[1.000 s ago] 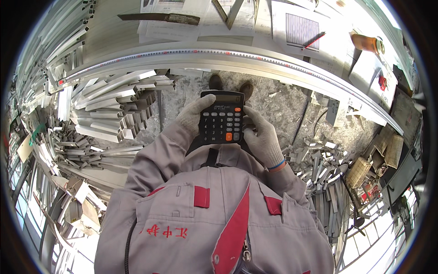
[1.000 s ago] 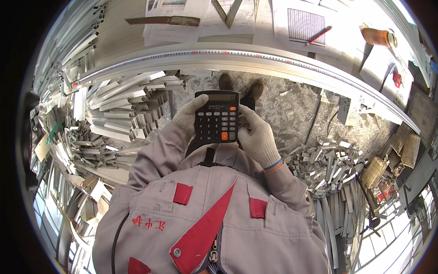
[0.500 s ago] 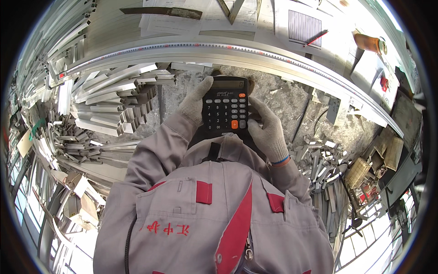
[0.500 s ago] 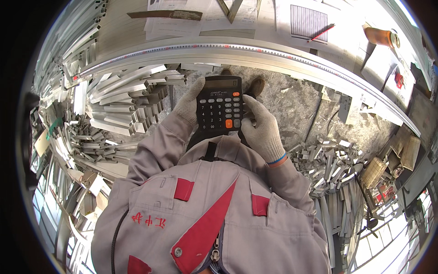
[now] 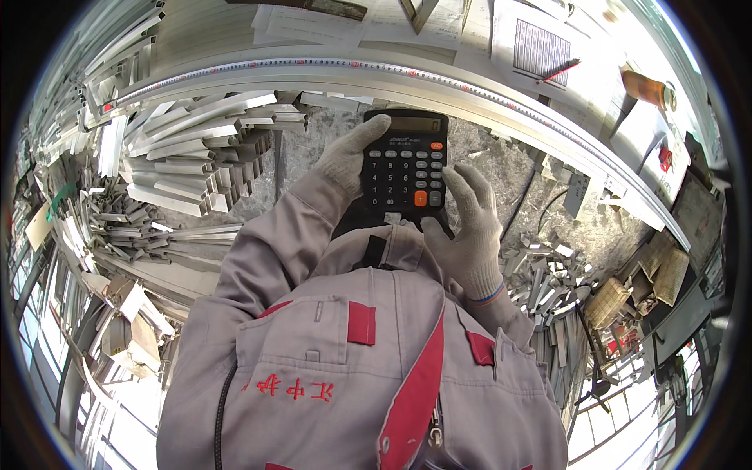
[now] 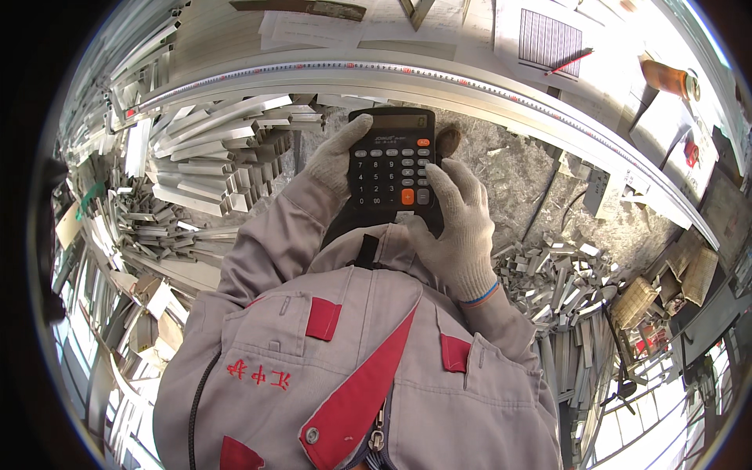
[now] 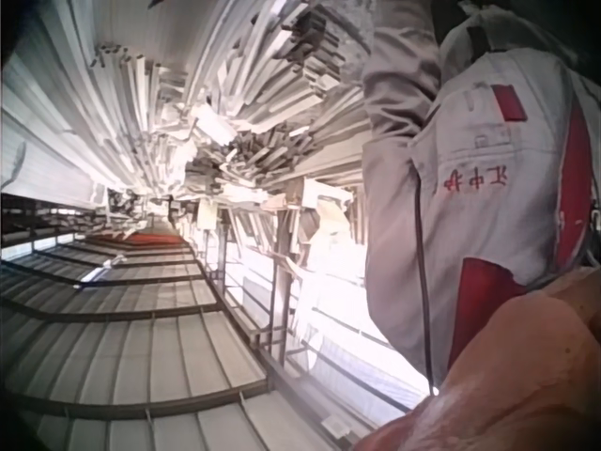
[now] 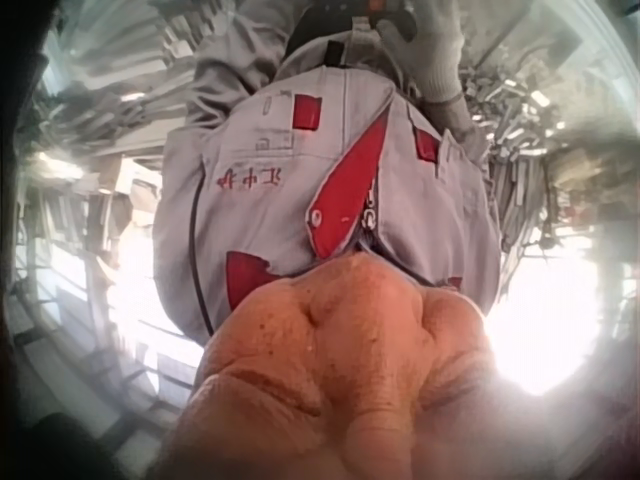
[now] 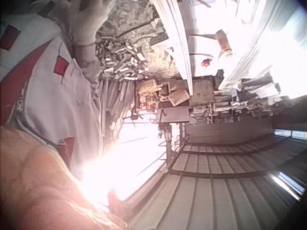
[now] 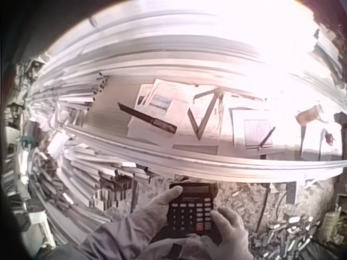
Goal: The person repeatedly measures a long metal profile with a tape measure, records values on paper with a pencil, and uses a calculator to perform calculations. The person alternates between measuring, writing, and calculating throughout the clip.
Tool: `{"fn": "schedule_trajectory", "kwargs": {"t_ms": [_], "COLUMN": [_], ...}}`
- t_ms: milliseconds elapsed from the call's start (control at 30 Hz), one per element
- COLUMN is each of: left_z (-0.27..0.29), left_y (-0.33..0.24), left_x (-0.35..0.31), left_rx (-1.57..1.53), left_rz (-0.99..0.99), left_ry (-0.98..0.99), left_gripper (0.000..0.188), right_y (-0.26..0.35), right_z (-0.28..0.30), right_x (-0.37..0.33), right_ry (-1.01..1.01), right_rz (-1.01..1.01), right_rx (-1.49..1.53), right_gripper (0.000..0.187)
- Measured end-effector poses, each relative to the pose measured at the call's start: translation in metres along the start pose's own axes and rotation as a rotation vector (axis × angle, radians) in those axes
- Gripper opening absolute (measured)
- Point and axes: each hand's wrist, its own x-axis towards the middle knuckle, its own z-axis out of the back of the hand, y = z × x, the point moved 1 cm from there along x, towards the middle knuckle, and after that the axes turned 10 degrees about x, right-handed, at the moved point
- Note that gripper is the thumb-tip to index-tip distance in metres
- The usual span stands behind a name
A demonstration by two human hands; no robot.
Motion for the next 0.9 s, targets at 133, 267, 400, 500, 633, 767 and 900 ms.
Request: {"fn": "schedule_trajectory", "kwargs": {"t_ms": [133, 267, 400, 500, 633, 767, 900], "left_z": [0.001, -0.006, -0.005, 0.0, 0.004, 0.005, 0.007], "left_y": [-0.001, -0.001, -0.003, -0.005, -0.003, 0.0, -0.004], "left_x": [0.002, 0.001, -0.005, -0.006, -0.008, -0.006, -0.007], "left_rx": [-0.021, -0.02, 0.014, -0.009, 0.016, 0.011, 0.032], "left_rz": [0.011, -0.029, -0.043, -0.011, 0.014, 0.014, 0.02], "left_ry": [0.036, 0.003, -0.017, -0.023, -0.028, -0.055, -0.026], "left_gripper": [0.052, 0.053, 0.053, 0.053, 0.053, 0.051, 0.052], "right_y": [0.007, 0.008, 0.006, 0.002, -0.001, -0.003, -0.004], "right_z": [-0.004, -0.01, -0.016, -0.021, -0.025, -0.026, -0.025], "right_x": [-0.004, -0.005, -0.009, -0.008, -0.01, -0.01, -0.009], "right_ry": [-0.007, -0.01, -0.005, 0.019, 0.045, 0.044, 0.074], "right_rz": [0.047, 0.037, -0.094, -0.183, -0.292, -0.296, -0.311], "right_rx": [-0.113, -0.117, -0.012, 0.015, 0.075, 0.106, 0.154], "right_gripper": [0.068, 0.068, 0.07, 0.071, 0.071, 0.071, 0.072]}}
